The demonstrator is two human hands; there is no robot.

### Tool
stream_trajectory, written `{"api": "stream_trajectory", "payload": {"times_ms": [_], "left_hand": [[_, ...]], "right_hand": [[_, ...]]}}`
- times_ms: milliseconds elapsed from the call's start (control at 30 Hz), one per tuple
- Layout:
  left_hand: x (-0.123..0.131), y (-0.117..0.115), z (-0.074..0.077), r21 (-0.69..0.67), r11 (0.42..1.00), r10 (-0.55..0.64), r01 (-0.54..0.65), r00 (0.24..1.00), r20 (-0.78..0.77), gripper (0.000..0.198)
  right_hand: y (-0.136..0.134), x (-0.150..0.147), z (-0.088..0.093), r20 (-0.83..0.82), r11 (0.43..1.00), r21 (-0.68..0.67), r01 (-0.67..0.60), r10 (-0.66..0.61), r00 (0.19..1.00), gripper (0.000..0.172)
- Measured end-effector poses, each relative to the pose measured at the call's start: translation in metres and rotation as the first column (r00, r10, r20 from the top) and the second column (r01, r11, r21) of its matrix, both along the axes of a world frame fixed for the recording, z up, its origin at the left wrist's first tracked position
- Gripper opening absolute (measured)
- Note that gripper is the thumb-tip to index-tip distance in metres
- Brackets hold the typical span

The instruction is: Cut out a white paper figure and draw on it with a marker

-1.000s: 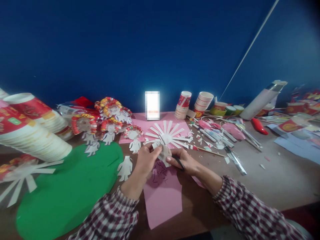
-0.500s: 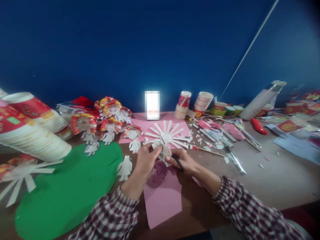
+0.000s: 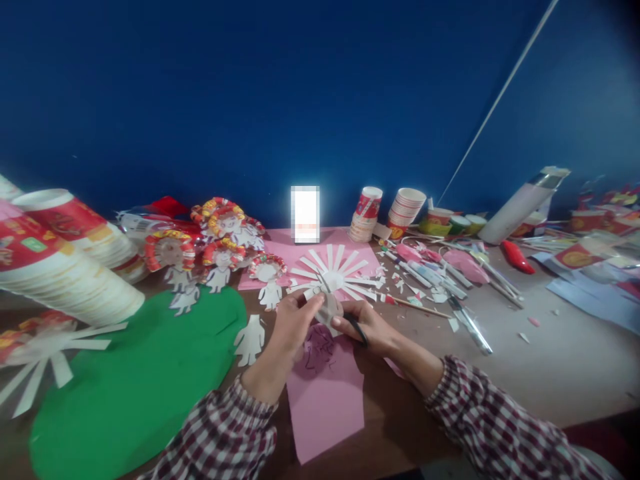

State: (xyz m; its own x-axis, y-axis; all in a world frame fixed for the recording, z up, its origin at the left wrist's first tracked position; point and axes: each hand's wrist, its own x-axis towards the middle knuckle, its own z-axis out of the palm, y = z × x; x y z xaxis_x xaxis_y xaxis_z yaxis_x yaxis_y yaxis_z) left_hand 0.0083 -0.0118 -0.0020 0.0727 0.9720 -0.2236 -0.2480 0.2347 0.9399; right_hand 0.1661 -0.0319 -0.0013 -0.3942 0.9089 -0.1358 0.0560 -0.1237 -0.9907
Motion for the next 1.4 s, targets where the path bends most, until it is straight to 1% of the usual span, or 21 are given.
{"api": "stream_trajectory", "payload": {"times_ms": [200,333,533,633,833,1067,1267,1400], "left_hand": [[0.0006,0.0007,0.0017,-0.032,0.999,-0.024,0.026,0.998,0.062,0.023],[0.0023,0.0008,0.0006,-0.054,0.998,-0.006,0.011,0.996,0.093,0.025],[0.003,-0.0004,-0.0008,-0.032,0.999,-0.004,0.007,0.995,0.098,0.025],[0.0027,-0.0009,-0.0005,-0.023,1.0,-0.018,0.02,0.993,0.113,0.024],[0.0017,-0.001,-0.0001,-0.009,1.0,-0.017,0.018,0.994,0.111,0.024],[0.0008,0.0026,-0.0065,-0.009,1.0,-0.016,0.017,0.995,0.1,0.028],[0.001,0.0004,0.0005,-0.034,0.998,-0.039,0.044,0.991,0.126,0.027],[0.0023,0.0006,0.003,-0.078,0.996,-0.023,0.036,0.986,0.166,0.026]], "right_hand": [[-0.0001,0.0001,0.0026,0.005,0.999,0.037,-0.027,0.027,1.0,0.048],[-0.0001,-0.0006,0.0043,0.0,0.998,0.058,-0.033,0.033,0.999,0.05],[0.0007,0.0004,-0.0015,-0.005,0.998,0.054,-0.043,0.043,0.999,0.05],[0.0005,0.0005,-0.0039,-0.018,0.998,0.031,-0.045,0.046,0.999,0.048],[-0.0006,-0.0014,-0.0027,0.003,1.0,0.022,-0.018,0.018,1.0,0.048],[-0.0009,-0.0009,-0.0027,0.023,0.999,0.053,-0.01,0.009,1.0,0.049],[-0.002,-0.0015,-0.0023,0.005,0.999,0.046,-0.017,0.017,1.0,0.048],[-0.0004,-0.0014,-0.0015,-0.031,1.0,0.028,-0.009,0.01,0.999,0.052]]}}
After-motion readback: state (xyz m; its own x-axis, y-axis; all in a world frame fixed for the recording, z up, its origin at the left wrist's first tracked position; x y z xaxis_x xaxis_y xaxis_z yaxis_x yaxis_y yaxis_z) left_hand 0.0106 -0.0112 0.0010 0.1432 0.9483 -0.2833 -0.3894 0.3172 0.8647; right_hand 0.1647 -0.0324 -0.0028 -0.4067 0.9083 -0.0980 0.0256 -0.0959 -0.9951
